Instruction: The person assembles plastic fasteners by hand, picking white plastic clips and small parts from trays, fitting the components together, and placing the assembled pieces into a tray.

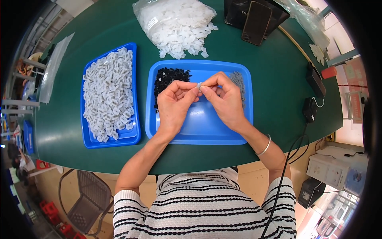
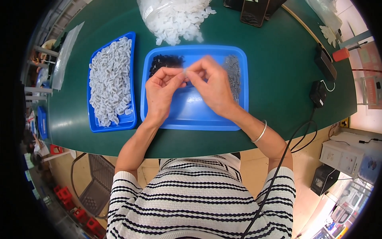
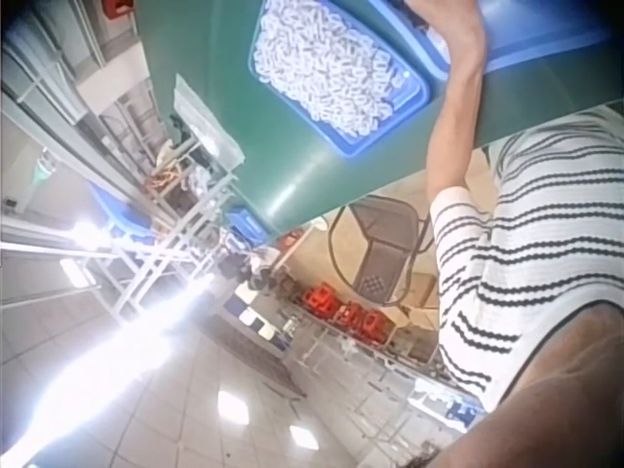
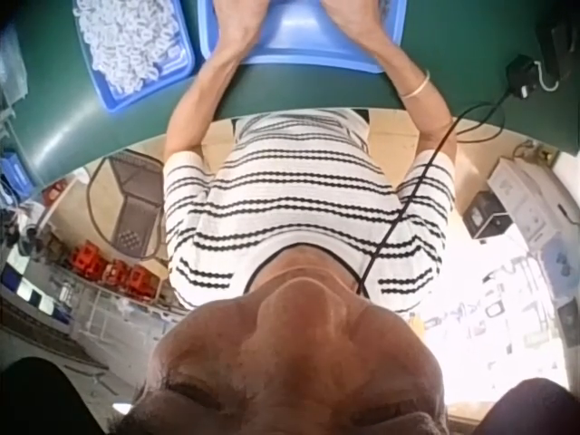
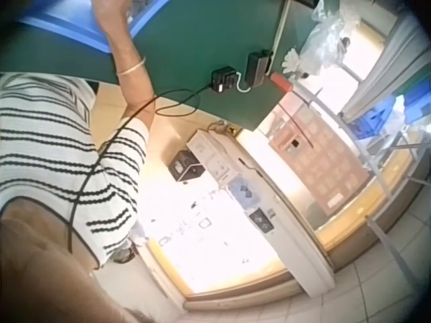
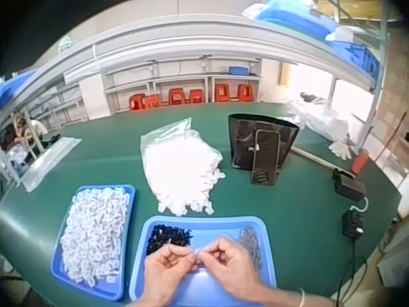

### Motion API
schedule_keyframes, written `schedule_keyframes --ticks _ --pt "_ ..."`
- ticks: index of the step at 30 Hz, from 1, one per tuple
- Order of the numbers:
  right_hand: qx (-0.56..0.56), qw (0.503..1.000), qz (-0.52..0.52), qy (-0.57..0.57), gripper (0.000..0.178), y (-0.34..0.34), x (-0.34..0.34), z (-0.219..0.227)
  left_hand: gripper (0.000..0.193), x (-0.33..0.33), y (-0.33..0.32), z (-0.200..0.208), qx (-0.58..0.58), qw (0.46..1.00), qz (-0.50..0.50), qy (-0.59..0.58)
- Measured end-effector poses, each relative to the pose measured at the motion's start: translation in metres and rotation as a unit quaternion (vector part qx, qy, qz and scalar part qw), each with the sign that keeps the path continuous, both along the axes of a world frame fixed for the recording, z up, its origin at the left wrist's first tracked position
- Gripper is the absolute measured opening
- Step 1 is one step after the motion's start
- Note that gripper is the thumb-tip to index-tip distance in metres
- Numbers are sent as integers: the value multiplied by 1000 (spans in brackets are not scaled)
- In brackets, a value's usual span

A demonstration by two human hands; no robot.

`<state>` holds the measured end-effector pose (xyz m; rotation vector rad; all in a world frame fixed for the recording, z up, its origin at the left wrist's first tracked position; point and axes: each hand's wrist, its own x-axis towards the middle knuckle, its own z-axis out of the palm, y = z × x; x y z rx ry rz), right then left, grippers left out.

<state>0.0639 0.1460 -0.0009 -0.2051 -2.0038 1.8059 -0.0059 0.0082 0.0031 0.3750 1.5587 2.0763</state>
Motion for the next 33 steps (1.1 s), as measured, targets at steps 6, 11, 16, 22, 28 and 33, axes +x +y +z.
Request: schedule_keyframes --ticks 6,11,16,22,28,33 --pt "40 999 7 15 6 -2 3 2 11 8 1 -1 -3 999 17 46" --pt "-30 999 19 -15 8 -3 2 1 11 8 3 -3 5 998 25 49" --pt "-27 999 29 -6 11 6 0 1 11 0 2 -3 -23 998 -4 59" --pt "-63 990 104 -73 20 22 0 9 12 -1 -1 0 -12 999 -5 35" --pt "-42 990 92 -95 11 18 2 15 12 2 0 -6 -33 994 1 100" --pt "103 987 58 -112 6 16 4 4 17 3 3 -1 -118 974 3 192"
